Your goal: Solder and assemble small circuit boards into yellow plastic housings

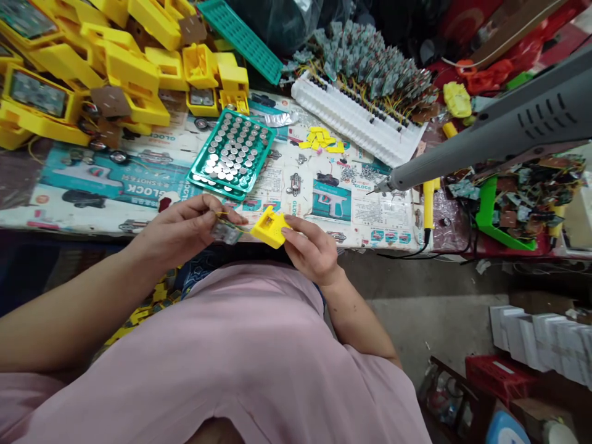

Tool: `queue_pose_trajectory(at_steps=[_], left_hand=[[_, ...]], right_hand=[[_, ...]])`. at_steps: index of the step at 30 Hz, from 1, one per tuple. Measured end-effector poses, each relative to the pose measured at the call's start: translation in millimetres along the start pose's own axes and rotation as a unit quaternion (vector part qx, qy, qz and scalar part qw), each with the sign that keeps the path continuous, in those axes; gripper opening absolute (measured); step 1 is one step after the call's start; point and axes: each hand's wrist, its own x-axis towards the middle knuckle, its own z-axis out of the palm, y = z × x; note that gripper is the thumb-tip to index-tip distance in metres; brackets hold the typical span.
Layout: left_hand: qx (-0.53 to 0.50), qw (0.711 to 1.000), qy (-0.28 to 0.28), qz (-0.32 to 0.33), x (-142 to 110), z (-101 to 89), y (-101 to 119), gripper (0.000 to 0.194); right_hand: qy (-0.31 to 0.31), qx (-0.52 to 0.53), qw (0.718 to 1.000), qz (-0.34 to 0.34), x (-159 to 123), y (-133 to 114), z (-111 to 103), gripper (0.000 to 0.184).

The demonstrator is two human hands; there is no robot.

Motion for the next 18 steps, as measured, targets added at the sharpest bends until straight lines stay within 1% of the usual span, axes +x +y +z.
queue_pose_trajectory(at_steps=[1,2,4,5,6,7,8,10,11,12,13,15,18], left_hand=[[0.003,1.000,-0.021,-0.007,-1,-1.5,-2,0.040],[0.026,0.999,-0.047,-0.002,-2,-2.8,-3,0.040],[0.124,0.987,-0.094,0.038,-4,-3.9,-6,0.046],[0.185,0.975,-0.103,0.066,-5,-3.6,-7,0.051],[0.246,0.960,-0.097,0.092,-7,-2.6,-8,0.055],[0.301,0.944,-0.077,0.114,-8,-1.2,-7,0.055],[0.348,0.927,-0.052,0.130,-9,0.2,-6,0.051],[0.408,0.901,-0.021,0.143,-10,1.8,-1,0.034],[0.421,0.896,-0.023,0.139,-11,1.3,2,0.025],[0.421,0.897,-0.037,0.129,-11,0.1,5,0.019],[0.409,0.904,-0.055,0.116,-11,-1.8,8,0.019],[0.353,0.926,-0.094,0.091,-10,-6.1,14,0.027],[0.238,0.960,-0.142,0.050,-9,-7.9,18,0.069]], right_hand=[[-0.001,0.011,1.000,0.013,2,-2,1,0.053],[-0.003,0.019,1.000,0.025,5,-4,2,0.054],[-0.009,0.034,0.999,0.041,10,-8,3,0.052],[-0.013,0.041,0.998,0.047,12,-10,4,0.050],[-0.019,0.047,0.997,0.051,14,-12,5,0.048],[-0.023,0.054,0.997,0.054,16,-13,5,0.047],[-0.025,0.061,0.996,0.057,17,-13,5,0.045],[-0.025,0.071,0.995,0.058,18,-14,4,0.045],[-0.025,0.074,0.995,0.057,19,-13,3,0.046],[-0.026,0.077,0.995,0.054,19,-13,2,0.048],[-0.028,0.081,0.995,0.050,20,-12,0,0.050],[-0.038,0.096,0.994,0.044,22,-12,-3,0.054],[-0.074,0.137,0.988,0.015,28,-13,-6,0.055]])
